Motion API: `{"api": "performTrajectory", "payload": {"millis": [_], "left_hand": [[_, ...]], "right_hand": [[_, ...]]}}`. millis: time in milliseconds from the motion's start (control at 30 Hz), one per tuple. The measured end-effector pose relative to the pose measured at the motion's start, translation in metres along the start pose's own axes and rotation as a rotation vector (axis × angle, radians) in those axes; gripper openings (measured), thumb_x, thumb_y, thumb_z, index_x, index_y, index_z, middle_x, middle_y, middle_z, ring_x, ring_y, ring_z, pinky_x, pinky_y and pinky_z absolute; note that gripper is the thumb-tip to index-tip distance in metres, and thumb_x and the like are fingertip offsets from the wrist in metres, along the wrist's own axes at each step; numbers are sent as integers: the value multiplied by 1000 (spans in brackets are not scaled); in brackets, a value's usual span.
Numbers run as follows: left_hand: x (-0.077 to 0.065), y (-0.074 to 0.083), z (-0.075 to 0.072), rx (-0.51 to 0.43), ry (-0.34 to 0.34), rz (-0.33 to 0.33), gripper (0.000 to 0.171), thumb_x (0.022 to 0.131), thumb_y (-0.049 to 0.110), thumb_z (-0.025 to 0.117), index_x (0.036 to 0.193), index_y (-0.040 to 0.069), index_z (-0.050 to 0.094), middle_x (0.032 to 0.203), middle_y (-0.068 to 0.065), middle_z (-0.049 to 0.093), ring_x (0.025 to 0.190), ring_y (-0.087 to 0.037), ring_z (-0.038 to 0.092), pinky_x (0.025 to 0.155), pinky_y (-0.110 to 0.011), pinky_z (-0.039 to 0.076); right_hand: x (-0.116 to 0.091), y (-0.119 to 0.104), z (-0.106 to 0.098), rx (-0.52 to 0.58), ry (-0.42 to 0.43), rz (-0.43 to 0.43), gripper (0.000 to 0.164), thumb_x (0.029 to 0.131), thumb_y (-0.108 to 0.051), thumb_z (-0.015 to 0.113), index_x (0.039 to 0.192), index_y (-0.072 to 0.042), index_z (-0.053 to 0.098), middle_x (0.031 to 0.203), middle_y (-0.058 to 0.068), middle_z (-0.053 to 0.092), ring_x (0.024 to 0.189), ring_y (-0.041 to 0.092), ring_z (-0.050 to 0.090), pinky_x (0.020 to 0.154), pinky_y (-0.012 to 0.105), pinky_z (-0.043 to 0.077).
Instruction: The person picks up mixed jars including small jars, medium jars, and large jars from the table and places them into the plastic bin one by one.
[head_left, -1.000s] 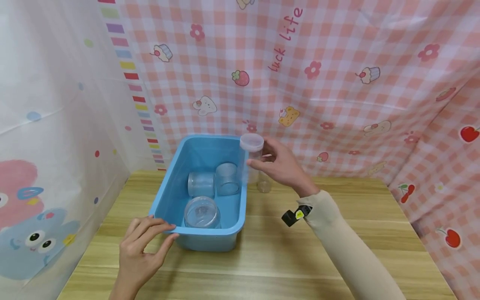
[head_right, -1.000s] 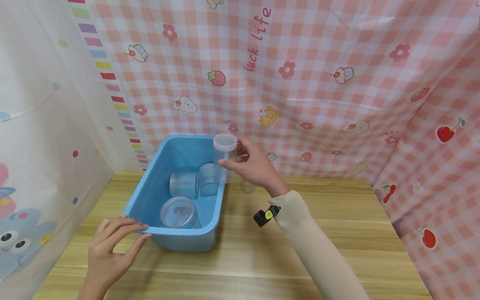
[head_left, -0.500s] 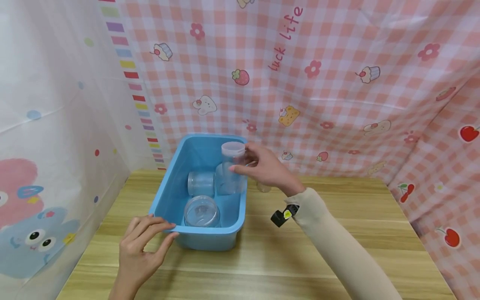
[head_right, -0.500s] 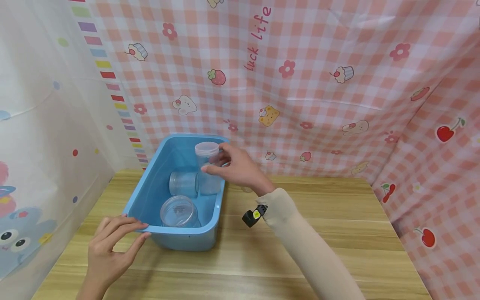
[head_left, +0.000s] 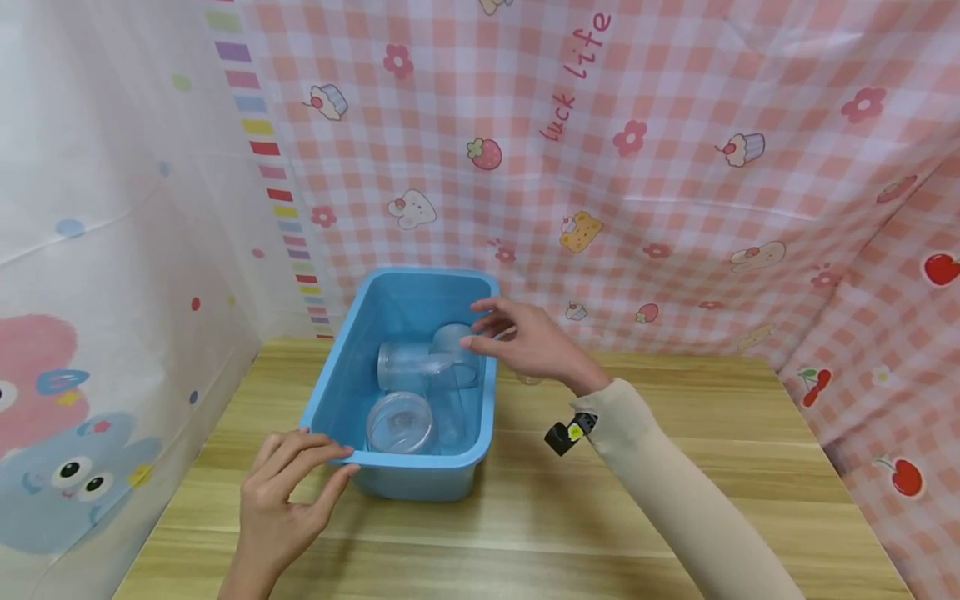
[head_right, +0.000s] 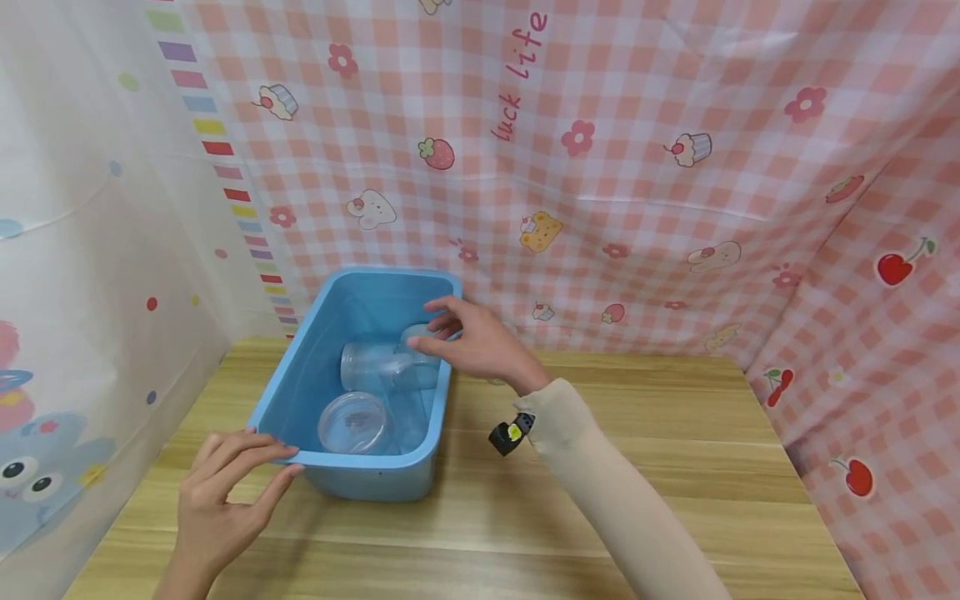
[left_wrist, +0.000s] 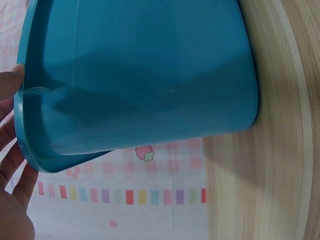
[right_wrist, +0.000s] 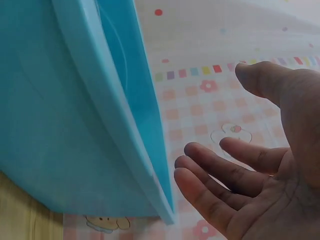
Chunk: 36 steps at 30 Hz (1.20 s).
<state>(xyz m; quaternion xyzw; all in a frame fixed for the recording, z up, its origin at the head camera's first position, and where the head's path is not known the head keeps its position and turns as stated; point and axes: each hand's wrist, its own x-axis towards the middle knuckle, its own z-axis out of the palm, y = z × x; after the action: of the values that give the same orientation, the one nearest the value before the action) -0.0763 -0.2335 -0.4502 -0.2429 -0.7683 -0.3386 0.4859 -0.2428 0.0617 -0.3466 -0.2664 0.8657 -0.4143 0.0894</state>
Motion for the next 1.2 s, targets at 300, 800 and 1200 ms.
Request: {"api": "performTrajectory", "payload": {"millis": [300,800,1200], "left_hand": [[-1,1,0,5,-2,-11,39,95,42,74,84,4,78,82,-11,71,81,-23,54,107,-18,43],[0,2,0,23,-3,-7,41,95,42,73,83,4,78,81,-11,71,81,-24,53,103,-16,41],[-3,0,-2,31,-23,-27,40,94,44,74,86,5,79,83,-10,72,83,-23,54,101,-14,41]], "right_hand": [[-5,11,-7,-70,79,-6,71,89,-55,75,148,-24,51,144,4,59,126,28,62,105,48,53],[-5,41,-14,-217,181,-86,82,88,-54,77,156,-29,40,160,0,43,149,28,39,118,59,37],[-4,60,-16,-237,194,-48,87,87,-49,80,159,-24,37,165,5,35,153,32,33,121,61,33]]}}
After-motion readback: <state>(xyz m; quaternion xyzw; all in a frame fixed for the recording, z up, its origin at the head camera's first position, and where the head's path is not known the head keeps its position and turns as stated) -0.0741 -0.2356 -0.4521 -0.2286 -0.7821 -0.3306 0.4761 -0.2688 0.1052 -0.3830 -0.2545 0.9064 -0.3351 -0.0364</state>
